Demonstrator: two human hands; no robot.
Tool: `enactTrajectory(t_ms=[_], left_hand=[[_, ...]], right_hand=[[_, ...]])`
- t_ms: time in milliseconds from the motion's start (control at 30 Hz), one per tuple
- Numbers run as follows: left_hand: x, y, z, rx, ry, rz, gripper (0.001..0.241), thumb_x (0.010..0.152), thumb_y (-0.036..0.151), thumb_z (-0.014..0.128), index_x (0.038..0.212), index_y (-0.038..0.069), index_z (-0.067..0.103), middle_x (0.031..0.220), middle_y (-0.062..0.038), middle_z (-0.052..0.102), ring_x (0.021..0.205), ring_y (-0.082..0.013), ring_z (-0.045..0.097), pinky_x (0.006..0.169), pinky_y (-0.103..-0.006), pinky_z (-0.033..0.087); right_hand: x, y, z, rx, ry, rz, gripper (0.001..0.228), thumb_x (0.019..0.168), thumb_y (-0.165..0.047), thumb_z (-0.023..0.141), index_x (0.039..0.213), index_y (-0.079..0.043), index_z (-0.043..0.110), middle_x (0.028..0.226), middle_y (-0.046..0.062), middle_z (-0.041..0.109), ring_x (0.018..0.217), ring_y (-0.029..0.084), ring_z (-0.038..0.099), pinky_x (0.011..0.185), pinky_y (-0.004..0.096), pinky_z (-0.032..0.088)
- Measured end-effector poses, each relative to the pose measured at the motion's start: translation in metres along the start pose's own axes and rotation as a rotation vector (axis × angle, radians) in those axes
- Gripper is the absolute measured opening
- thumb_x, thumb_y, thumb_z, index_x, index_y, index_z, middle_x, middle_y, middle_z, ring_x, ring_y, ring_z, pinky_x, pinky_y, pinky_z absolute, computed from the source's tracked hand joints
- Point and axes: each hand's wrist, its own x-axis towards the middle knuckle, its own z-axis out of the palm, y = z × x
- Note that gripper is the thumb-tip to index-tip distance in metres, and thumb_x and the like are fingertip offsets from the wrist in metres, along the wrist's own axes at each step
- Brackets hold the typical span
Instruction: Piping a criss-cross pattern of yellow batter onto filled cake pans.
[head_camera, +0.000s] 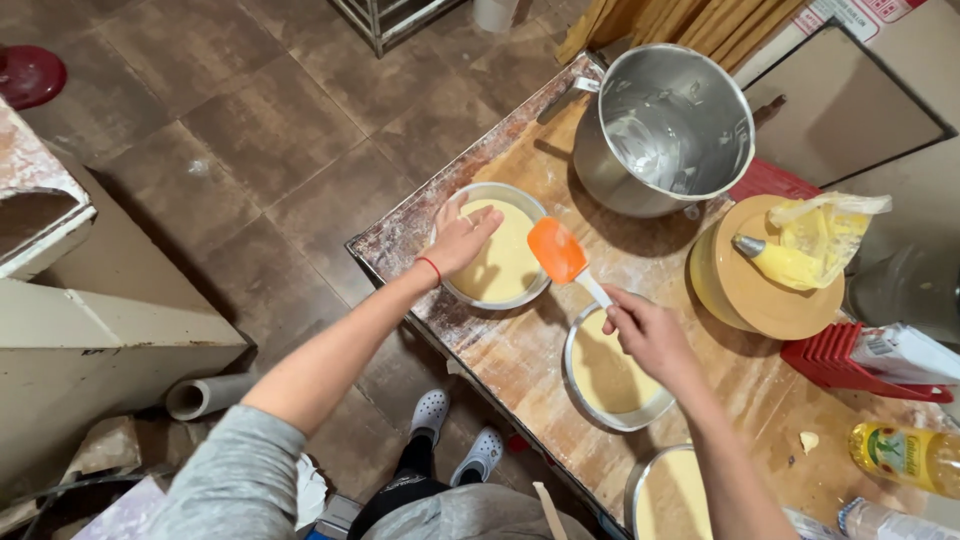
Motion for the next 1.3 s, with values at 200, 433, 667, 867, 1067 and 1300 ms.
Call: enactTrajectory(t_ms=[200,433,667,867,1067,1300], left_hand=[[0.004,-0.006,0.032,-0.927,-0.100,-0.559,0.124,0.087,0.085,0.046,0.162,0.002,-0.006,0.170,-0.022,-0.002,0.160,-0.0330,0.005,0.129,-0.0498,0.010],[-0.008,0.031,0.027,-0.970,-0.113,-0.566,0.131,0.077,0.094,0.031,0.159,-0.001,-0.005,0.172,-0.019,0.018,0.159,-0.0308,0.004,0.123,-0.0547,0.003],[-0.033,0.065,0.006,-0.745,-0.082,-0.539,0.118,0.078,0.093,0.024,0.163,0.011,0.024,0.172,-0.014,-0.014,0.154,-0.0301,-0.026,0.121,-0.0561,-0.008],[-0.044,0.080,-0.013,-0.954,-0.152,-0.479,0.115,0.079,0.093,0.020,0.161,0.013,0.017,0.172,-0.010,-0.014,0.156,-0.0228,-0.026,0.122,-0.0545,-0.010],[-0.050,0.086,-0.030,-0.944,-0.276,-0.439,0.113,0.073,0.094,0.016,0.157,0.022,0.038,0.172,-0.008,-0.011,0.156,-0.0255,-0.020,0.119,-0.0587,-0.005],[-0.050,0.068,-0.034,0.394,0.025,0.067,0.090,0.084,0.066,0.071,0.159,0.027,0.040,0.169,-0.025,-0.007,0.153,-0.0520,-0.013,0.117,-0.0715,-0.002]], right_hand=[[-0.028,-0.028,0.029,-0.294,0.144,-0.218,0.035,0.098,-0.021,0.061,0.132,-0.016,0.069,0.094,0.014,0.074,0.074,0.033,0.070,0.068,0.045,0.056],[-0.029,-0.063,0.044,-0.232,0.218,-0.246,0.034,0.096,-0.018,0.061,0.129,-0.014,0.068,0.102,0.017,0.074,0.079,0.039,0.070,0.070,0.049,0.056],[-0.012,-0.070,0.040,-0.274,0.183,-0.122,0.035,0.097,-0.016,0.058,0.131,-0.016,0.065,0.097,0.019,0.072,0.079,0.040,0.069,0.071,0.051,0.055],[0.002,-0.058,0.049,-0.280,0.223,-0.120,0.033,0.097,-0.015,0.058,0.130,-0.015,0.065,0.098,0.020,0.072,0.080,0.042,0.069,0.071,0.052,0.054],[0.012,-0.046,0.049,-0.266,0.226,-0.131,0.032,0.097,-0.013,0.057,0.128,-0.013,0.065,0.098,0.021,0.072,0.082,0.042,0.069,0.073,0.052,0.054],[0.009,-0.033,0.045,-0.294,0.184,-0.122,0.033,0.097,-0.016,0.059,0.130,-0.013,0.065,0.096,0.020,0.071,0.079,0.040,0.069,0.069,0.050,0.055]])
